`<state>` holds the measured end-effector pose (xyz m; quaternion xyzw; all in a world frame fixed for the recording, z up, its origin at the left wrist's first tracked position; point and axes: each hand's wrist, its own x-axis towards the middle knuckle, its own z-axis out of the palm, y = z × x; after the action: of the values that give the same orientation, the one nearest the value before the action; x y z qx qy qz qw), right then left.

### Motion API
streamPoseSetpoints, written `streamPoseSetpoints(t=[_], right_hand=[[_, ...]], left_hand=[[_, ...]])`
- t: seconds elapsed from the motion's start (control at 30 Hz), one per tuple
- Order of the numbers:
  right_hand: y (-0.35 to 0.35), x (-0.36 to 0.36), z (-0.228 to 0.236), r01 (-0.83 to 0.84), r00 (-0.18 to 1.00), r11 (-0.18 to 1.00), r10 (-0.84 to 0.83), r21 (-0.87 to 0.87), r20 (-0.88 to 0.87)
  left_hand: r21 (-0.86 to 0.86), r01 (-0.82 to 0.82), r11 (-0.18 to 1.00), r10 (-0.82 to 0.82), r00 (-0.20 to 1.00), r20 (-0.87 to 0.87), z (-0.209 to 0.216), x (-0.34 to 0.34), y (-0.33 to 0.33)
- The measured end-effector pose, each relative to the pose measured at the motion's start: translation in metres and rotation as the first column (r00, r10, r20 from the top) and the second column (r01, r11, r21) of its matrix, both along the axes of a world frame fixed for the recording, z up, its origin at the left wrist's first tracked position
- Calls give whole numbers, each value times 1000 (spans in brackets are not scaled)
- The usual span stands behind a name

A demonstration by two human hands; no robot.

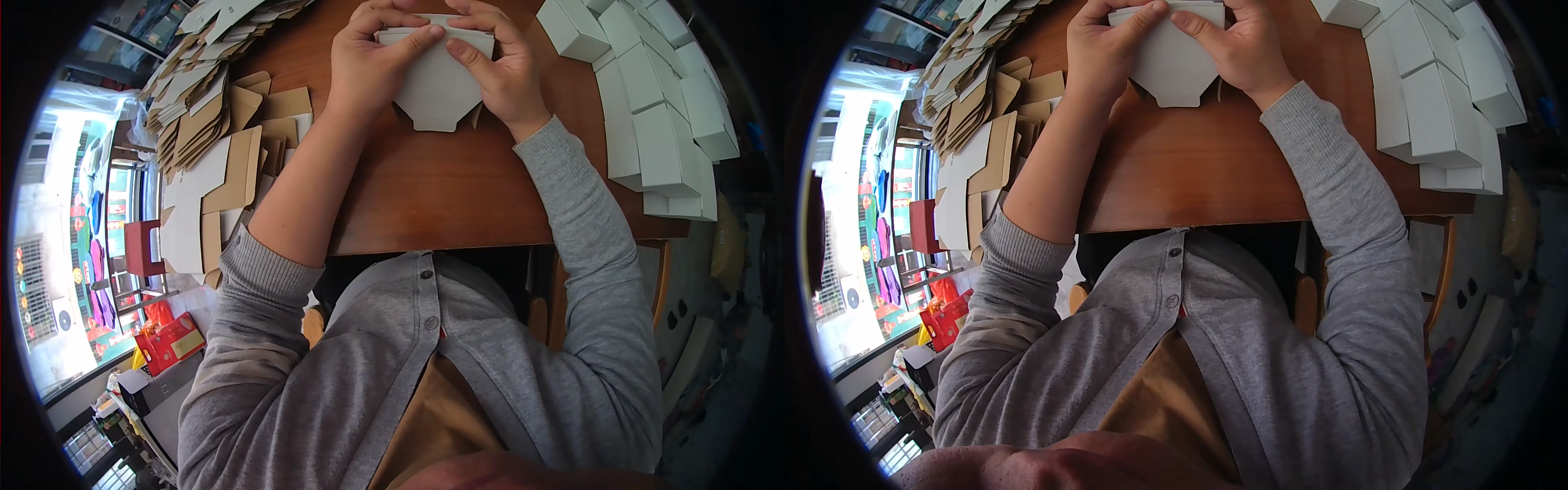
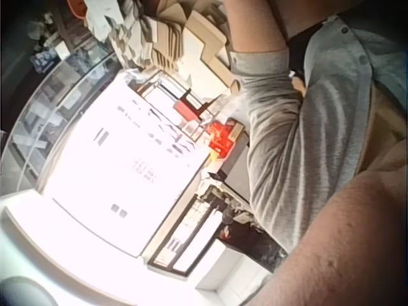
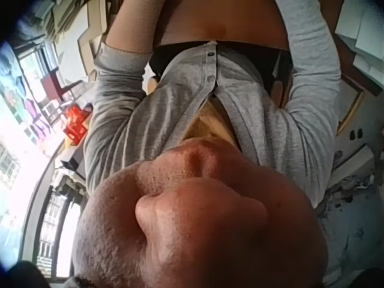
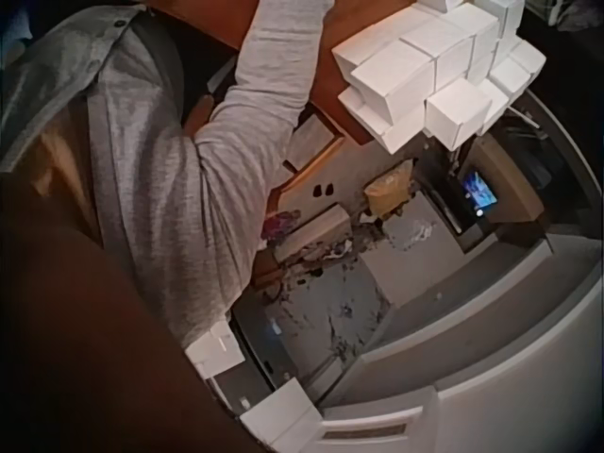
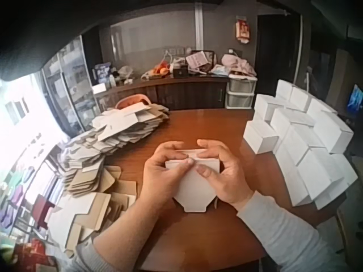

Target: The person assembles small white cardboard boxes by hand. They fold the flat cardboard pieces along pre-scored lines, tuck the flaps into slots, and secure the structure to form a finished box. The person handles the boxes one at a time, placing the completed units into a growing stack on the right side of the table.

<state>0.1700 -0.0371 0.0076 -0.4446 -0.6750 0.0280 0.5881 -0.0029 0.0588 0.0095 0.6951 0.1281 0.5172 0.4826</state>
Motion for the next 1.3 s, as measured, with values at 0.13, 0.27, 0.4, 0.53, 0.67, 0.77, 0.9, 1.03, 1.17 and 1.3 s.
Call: streamPoseSetpoints(t=[0.13,0.27,0.4,0.53,0.67,0.77,0.9,1.03,1.17,1.3], right_hand=[[1,-2,-1,-38,996,999,38,-7,-75],[-5,-10,10,-79,954,992,47,-98,-296],[5,7,1,-193,825,975,99,-113,-557],[2,14,6,-321,783,920,125,-223,-610],[-1,14,7,-342,861,904,192,-257,-471],[-9,6,14,-377,895,881,268,-286,-356],[-5,19,8,-176,980,943,194,-281,36],[12,37,-5,-155,946,970,200,-187,255],[-7,22,15,-91,957,953,164,-289,240],[-7,18,12,-1,967,949,80,-314,240]], left_hand=[[-47,24,999,-25,1000,-15,-1,0,-1],[-242,182,953,-156,980,126,1,-2,-5],[-305,314,899,-282,948,144,3,2,-9],[-353,255,900,-232,967,107,2,4,-5],[-589,181,788,-138,983,117,16,1,-9],[-750,276,601,-175,961,213,21,-5,-1],[-837,270,476,-234,956,175,16,-6,5],[-808,347,476,-236,936,263,-3,-5,11],[-841,248,481,-201,965,170,8,-2,2],[-799,247,548,-166,969,186,15,-2,-2]])
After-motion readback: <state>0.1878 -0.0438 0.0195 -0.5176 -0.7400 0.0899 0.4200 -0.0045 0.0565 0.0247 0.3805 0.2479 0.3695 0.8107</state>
